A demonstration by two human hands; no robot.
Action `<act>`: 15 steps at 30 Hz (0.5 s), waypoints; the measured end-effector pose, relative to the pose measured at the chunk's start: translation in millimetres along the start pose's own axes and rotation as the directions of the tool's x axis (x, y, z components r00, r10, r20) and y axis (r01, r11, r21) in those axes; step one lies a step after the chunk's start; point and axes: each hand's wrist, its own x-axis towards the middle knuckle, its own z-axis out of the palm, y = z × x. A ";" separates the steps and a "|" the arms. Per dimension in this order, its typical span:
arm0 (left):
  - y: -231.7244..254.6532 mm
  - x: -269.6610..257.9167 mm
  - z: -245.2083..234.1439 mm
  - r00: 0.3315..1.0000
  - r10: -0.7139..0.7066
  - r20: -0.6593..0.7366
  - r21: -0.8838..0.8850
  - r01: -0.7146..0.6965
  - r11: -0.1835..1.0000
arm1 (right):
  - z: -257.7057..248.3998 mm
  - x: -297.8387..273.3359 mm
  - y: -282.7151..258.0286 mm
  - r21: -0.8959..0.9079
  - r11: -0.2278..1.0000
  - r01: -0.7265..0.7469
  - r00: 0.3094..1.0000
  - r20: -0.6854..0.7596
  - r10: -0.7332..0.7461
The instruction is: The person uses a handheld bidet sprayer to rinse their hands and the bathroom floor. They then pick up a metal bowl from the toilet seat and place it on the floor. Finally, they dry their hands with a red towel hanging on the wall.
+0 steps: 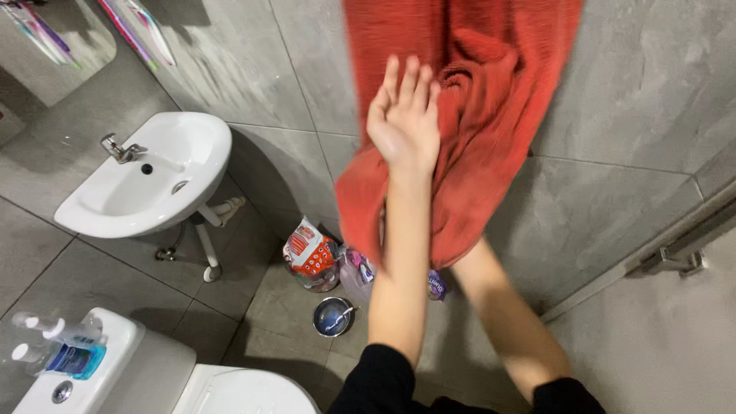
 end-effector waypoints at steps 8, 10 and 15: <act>-6.3 -53.0 -39.3 0.901 -0.160 0.403 0.845 -0.300 0.442 | -32.1 -55.0 -35.8 -0.758 0.455 0.468 0.865 0.287 -0.412; 6.0 -45.5 -31.8 0.903 -0.228 0.365 0.879 -0.253 0.404 | -46.4 -55.1 -70.1 -0.745 0.546 0.382 0.898 0.438 -0.031; 4.0 -10.0 -42.5 0.913 -0.267 0.310 0.774 -0.078 0.629 | -67.3 -40.7 -121.1 -0.639 0.647 0.416 0.868 0.492 -0.072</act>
